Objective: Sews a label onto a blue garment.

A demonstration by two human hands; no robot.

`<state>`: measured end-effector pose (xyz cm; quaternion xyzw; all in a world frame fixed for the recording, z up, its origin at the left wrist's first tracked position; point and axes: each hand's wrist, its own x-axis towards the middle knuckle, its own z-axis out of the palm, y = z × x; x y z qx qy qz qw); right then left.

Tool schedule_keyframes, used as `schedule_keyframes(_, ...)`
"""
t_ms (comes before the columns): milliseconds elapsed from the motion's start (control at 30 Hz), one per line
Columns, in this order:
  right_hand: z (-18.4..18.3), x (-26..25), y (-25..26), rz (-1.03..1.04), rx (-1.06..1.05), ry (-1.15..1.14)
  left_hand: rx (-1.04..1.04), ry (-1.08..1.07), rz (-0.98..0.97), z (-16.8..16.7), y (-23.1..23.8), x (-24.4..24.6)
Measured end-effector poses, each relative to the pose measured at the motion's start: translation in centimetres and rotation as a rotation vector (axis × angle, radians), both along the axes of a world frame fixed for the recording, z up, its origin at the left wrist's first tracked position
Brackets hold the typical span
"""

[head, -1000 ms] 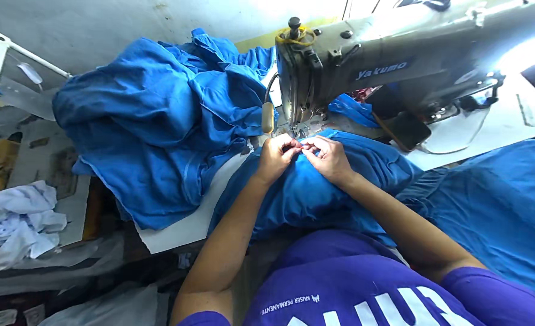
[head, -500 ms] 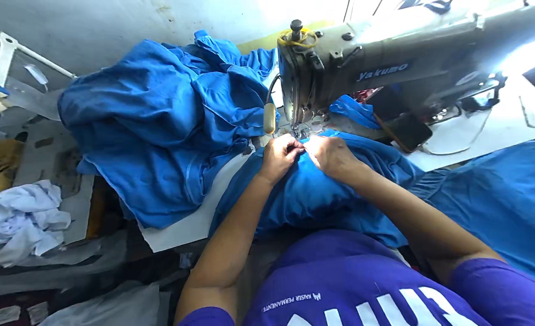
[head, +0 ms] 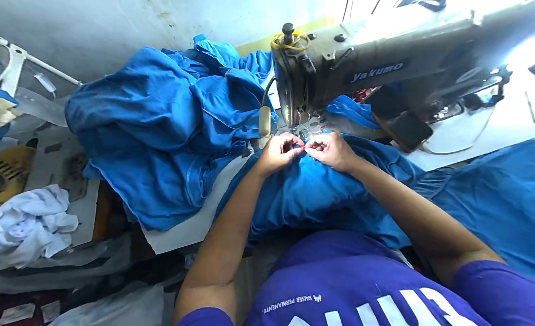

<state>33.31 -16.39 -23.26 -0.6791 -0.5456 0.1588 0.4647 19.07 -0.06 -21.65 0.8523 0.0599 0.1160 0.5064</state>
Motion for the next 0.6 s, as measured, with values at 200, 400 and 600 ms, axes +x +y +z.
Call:
schedule_keyframes(200, -0.2, 0.0, 0.0, -0.002, 0.008, 0.027, -0.043, -0.003, 0.059, -0.1, -0.4, 0.3)
schedule_keyframes(400, -0.6, 0.2, -0.1, 0.016, 0.045, 0.053, -0.073, -0.016, 0.082, -0.2, -0.4, 0.5)
schedule_keyframes(600, 0.9, 0.7, -0.8, 0.051, -0.045, -0.012, -0.016, -0.008, 0.087, -0.2, -0.7, 0.8)
